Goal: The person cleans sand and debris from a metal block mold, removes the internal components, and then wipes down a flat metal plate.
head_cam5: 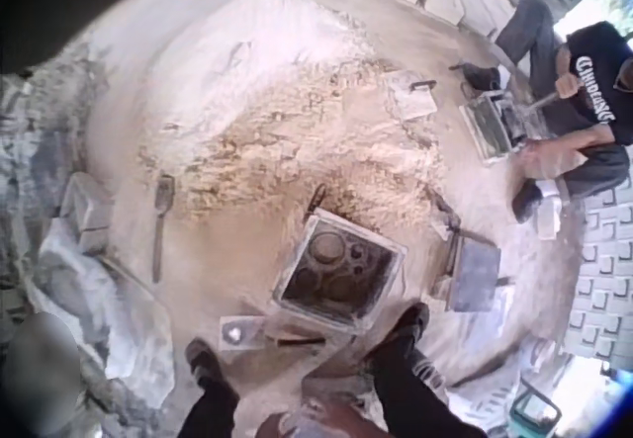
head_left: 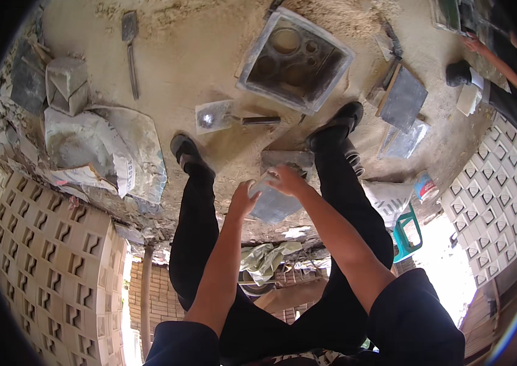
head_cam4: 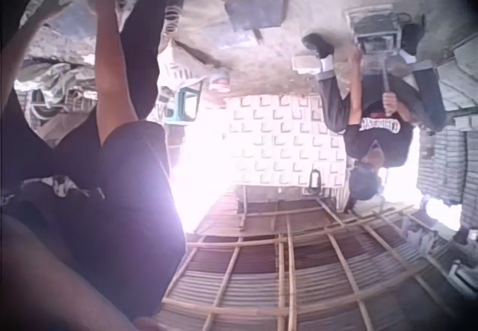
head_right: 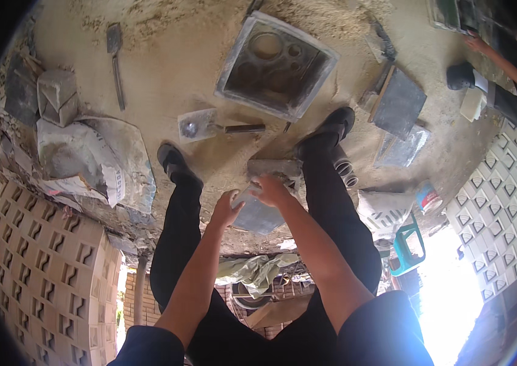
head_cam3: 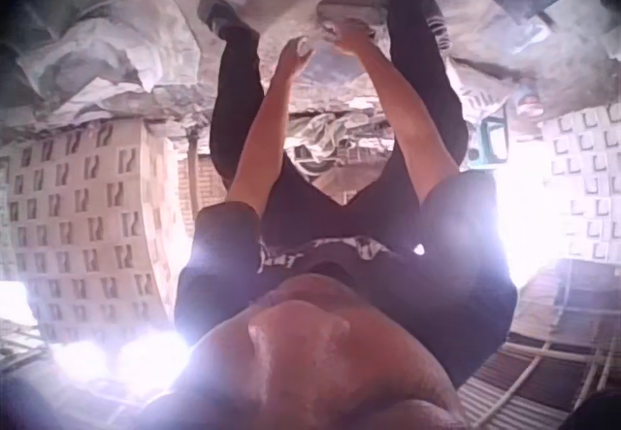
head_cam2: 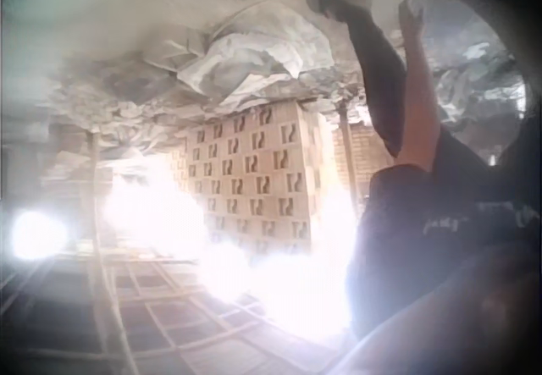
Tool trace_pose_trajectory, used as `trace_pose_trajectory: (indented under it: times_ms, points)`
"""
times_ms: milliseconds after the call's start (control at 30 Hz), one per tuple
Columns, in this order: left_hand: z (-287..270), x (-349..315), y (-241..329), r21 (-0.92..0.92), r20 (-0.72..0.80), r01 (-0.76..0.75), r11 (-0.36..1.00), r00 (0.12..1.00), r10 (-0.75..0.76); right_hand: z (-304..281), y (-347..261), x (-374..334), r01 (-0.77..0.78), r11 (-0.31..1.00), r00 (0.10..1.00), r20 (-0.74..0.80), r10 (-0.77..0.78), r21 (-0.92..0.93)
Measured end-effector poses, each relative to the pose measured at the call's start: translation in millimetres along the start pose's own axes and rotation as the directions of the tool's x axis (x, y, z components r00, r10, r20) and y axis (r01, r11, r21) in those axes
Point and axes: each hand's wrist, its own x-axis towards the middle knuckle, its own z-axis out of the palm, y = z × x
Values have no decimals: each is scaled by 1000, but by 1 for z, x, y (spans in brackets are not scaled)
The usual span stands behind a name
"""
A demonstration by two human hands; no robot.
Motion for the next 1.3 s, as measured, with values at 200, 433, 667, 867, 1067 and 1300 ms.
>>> trace_pose_trajectory:
  times_ms: [200,433,667,867,1067,1300]
  points:
    - [14,0,1,105,-74,101,989,993,-93,0,-21,9,-94,994,980,168,103,-59]
    - [2,-2,6,121,-95,89,989,992,-78,3,-26,1,147,989,986,87,-145,-11]
    - [-17,-6,16,79,13,169,982,985,-170,2,-30,2,191,971,978,113,-176,-142]
    - [-26,-5,30,108,122,181,977,973,-194,-25,-63,-15,60,954,996,-41,-75,-295]
    - [-117,-37,87,140,-14,-137,981,990,140,-86,-145,-61,-172,964,905,-418,72,-204]
    - [-198,-112,113,192,-12,-98,976,995,102,-58,-217,-129,-129,980,751,-630,198,153]
